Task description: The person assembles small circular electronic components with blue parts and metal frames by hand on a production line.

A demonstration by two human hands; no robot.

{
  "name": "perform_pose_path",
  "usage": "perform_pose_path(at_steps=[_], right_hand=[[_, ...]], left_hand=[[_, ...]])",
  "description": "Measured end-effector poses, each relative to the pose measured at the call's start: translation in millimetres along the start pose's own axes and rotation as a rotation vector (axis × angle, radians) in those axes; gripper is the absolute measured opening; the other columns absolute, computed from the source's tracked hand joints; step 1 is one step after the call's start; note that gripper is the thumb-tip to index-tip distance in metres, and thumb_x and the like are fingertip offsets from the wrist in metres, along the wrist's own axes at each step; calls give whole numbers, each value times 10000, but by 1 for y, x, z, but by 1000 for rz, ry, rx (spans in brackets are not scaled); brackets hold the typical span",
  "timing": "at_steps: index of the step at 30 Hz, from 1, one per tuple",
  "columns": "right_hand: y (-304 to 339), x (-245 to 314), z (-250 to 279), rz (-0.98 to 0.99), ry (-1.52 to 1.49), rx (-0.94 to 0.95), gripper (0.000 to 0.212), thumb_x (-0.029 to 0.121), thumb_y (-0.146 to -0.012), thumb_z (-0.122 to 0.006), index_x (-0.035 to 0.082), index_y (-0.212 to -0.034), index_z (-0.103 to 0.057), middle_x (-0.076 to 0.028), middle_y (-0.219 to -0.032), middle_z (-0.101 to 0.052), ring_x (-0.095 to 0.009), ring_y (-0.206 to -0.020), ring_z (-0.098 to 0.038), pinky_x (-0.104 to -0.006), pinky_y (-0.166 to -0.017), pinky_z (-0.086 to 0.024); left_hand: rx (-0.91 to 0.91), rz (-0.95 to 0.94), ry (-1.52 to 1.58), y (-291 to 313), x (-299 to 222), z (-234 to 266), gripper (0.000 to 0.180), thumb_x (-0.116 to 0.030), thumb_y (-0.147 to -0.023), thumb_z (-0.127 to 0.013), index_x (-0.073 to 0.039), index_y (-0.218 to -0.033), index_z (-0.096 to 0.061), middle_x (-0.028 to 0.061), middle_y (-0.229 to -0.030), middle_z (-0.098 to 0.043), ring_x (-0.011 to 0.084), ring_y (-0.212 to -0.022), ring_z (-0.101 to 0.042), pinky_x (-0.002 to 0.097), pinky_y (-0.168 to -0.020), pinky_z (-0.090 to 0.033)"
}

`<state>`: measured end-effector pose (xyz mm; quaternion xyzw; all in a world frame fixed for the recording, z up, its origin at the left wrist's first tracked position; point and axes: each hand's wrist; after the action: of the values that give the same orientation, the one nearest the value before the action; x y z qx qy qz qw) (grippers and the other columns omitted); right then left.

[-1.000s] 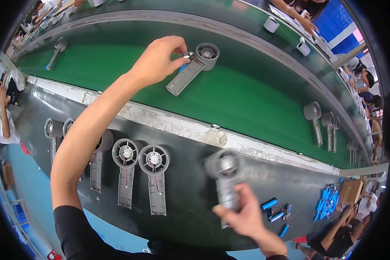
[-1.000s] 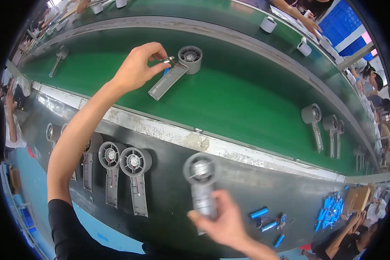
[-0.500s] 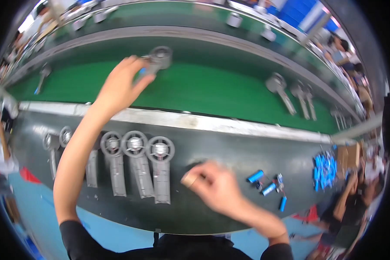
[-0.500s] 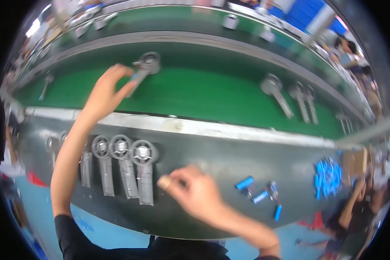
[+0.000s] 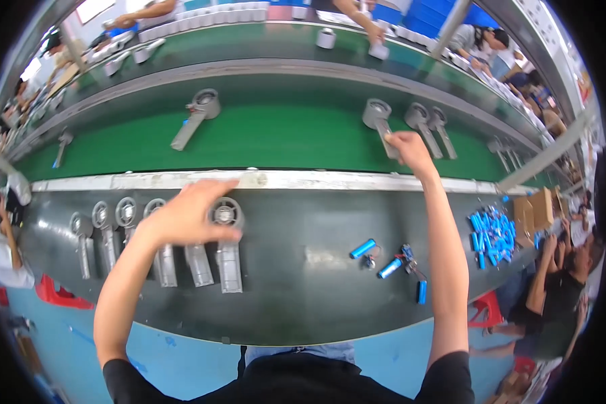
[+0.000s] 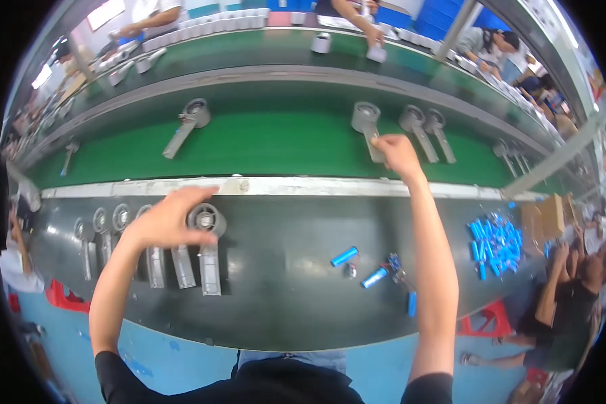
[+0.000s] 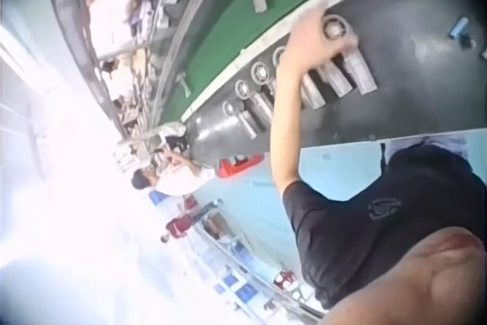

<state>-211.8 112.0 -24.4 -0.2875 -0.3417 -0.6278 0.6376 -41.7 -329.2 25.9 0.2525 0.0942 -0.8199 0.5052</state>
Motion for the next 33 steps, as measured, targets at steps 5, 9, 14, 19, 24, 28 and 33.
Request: perform_pose_path(at_steps=[5,9,14,19,24,28,33], right_hand=[[129,78,-66,-76,-290,207,207,230,-948,-617,41,-937,-702,6,-748,-629,-70,-558,-559,-230,-432,-458],[222,91,-124,-291,-463,389,144,161,-943,-661,23,-977,-680,6,-768,-635,-47,-561,-556,-223,-434,-478],[279,98,-171,-279,-441,366,218,132,-924,-690,-31,-1068,-674,-30,-739,-613,-54,-591,-569,-249,-482,-538],[286,101,-198,-202,-441,273,222,115,-895,-724,-43,-1040,-669,-64,-797,-596,-81,-566,-581,-255,-465,-537],[285,99,-202,-101,-313,182,181,77,-887,-723,-61,-984,-656,-51,-813,-574,-69,-563,-555,-230,-462,-463],[287,97,-200,-49,-255,169,155,42,-895,-706,-74,-980,-648,-30,-828,-546,-44,-562,-528,-208,-457,-420],[285,99,-198,-64,-249,177,153,49,-899,-704,-69,-985,-654,-29,-829,-550,-42,-565,-530,-208,-468,-419]], left_hand=[[-647,231,-175,-56,129,62,265,-168,-991,-490,9,-1086,-663,224,-1036,-632,401,-1025,-586,441,-942,-453],[-487,350,186,-98,224,68,566,1,-771,-549,2,-1337,-562,177,-1193,-657,268,-1180,-585,358,-1024,-427],[-320,331,303,-121,249,67,347,-16,-746,-634,-5,-1083,-715,199,-1137,-692,243,-988,-680,352,-867,-516],[-628,345,43,-100,222,62,196,-77,-768,-721,-16,-954,-723,136,-919,-672,247,-801,-640,351,-750,-502],[-854,182,-127,-85,219,62,152,-95,-774,-753,-9,-866,-669,99,-814,-579,260,-804,-569,379,-714,-472],[-883,103,-209,-82,217,66,126,-64,-793,-727,-15,-885,-657,105,-846,-586,283,-881,-575,387,-760,-478],[-898,100,-250,-76,215,67,133,-37,-790,-722,-11,-900,-651,105,-872,-590,289,-899,-581,394,-785,-482]])
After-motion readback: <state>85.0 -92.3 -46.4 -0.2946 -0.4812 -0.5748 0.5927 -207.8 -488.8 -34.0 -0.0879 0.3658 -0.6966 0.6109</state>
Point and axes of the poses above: each hand's wrist, its own y-axis away from the middle knuckle, its own z-axis out of the back of the hand, x = y × z
